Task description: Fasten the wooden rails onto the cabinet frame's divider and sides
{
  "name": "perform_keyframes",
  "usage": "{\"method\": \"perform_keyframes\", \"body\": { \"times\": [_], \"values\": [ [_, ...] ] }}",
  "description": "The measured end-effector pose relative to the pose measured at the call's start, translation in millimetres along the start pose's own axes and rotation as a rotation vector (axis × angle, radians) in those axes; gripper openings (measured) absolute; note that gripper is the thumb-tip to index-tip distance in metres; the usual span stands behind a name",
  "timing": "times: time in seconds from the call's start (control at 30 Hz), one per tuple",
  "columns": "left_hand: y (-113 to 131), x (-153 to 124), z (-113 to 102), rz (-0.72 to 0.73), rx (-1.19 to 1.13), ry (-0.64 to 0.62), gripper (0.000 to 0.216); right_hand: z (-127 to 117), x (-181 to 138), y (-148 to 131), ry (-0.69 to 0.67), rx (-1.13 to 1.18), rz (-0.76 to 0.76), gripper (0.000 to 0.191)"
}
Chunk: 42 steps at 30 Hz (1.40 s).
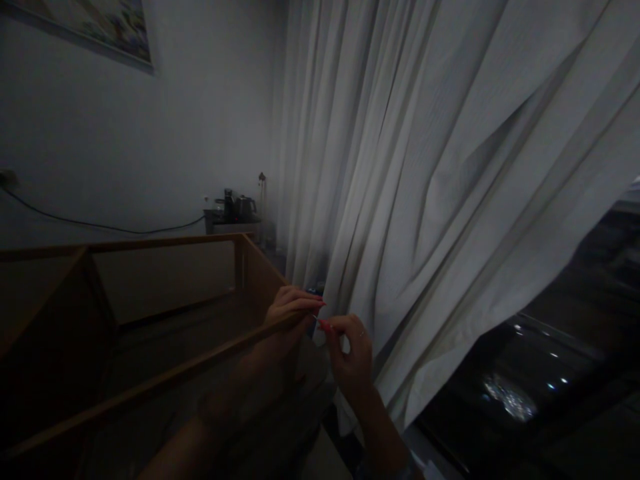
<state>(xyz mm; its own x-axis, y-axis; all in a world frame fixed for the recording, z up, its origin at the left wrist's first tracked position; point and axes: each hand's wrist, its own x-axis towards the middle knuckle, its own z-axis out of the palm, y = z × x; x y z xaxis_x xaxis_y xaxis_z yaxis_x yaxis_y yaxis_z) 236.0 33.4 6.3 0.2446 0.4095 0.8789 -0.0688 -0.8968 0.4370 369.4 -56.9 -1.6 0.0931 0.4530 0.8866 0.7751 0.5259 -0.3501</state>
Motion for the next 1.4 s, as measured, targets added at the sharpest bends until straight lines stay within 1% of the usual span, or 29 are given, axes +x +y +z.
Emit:
{"method": "perform_keyframes", "body": {
  "times": [0.07, 0.13, 0.2, 0.27, 0.37, 0.47, 0.57, 0.67, 0.7, 0.77, 0.83, 0.9, 1.03, 1.17, 1.23, 1.3, 1.4],
  "values": [
    [0, 0, -1, 0.007, -0.01, -0.022, 0.016, 0, 2, 2, -0.012, 0.061, 0.006, 0.013],
    [-1, 0, -1, 0.023, -0.011, -0.018, 0.016, 0, 3, 5, -0.007, 0.092, -0.031, 0.02],
    [-1, 0, -1, 0.032, -0.011, -0.008, 0.015, -3, 5, 8, -0.016, 0.083, -0.131, 0.025],
    [-2, 0, -1, 0.032, -0.014, -0.002, 0.015, -8, 7, 13, -0.06, 0.034, -0.268, 0.031],
    [-2, 0, -1, 0.026, -0.016, -0.014, 0.015, -19, 11, 19, -0.137, -0.068, -0.434, 0.046],
    [-2, 0, -1, 0.023, -0.009, -0.017, 0.015, -30, 14, 24, -0.218, -0.164, -0.535, 0.058],
    [-2, 0, -1, 0.035, -0.011, -0.013, 0.015, -38, 20, 26, -0.296, -0.234, -0.613, 0.064],
    [-2, 0, -1, 0.027, -0.004, -0.014, 0.014, -41, 27, 28, -0.304, -0.271, -0.658, 0.061],
    [-1, 0, -1, 0.02, -0.003, -0.013, 0.013, -41, 29, 28, -0.293, -0.271, -0.665, 0.056],
    [-1, 0, 0, 0.008, -0.006, -0.013, 0.012, -39, 32, 27, -0.261, -0.267, -0.668, 0.04],
    [-1, 0, 1, -0.003, -0.005, -0.01, 0.012, -37, 32, 23, -0.236, -0.265, -0.624, 0.02],
    [0, 0, 1, -0.007, -0.002, -0.014, 0.013, -34, 29, 19, -0.226, -0.253, -0.503, 0.003],
    [-1, 0, 0, 0.018, -0.009, -0.008, 0.013, -27, 17, 6, -0.246, -0.16, -0.172, 0.024],
    [-1, -1, -1, 0.002, -0.006, -0.013, 0.014, -17, 5, -8, -0.251, -0.033, 0.138, 0.033],
    [-2, -1, -1, 0.005, 0.003, -0.022, 0.014, -13, 3, -14, -0.234, 0.035, 0.262, 0.036],
    [-3, -1, -1, 0.019, 0.016, -0.031, 0.013, -10, 2, -16, -0.211, 0.084, 0.32, 0.04],
    [-5, -1, 0, 0.034, 0.035, -0.016, 0.011, -8, 3, -13, -0.182, 0.149, 0.306, 0.04]
  ]
}}
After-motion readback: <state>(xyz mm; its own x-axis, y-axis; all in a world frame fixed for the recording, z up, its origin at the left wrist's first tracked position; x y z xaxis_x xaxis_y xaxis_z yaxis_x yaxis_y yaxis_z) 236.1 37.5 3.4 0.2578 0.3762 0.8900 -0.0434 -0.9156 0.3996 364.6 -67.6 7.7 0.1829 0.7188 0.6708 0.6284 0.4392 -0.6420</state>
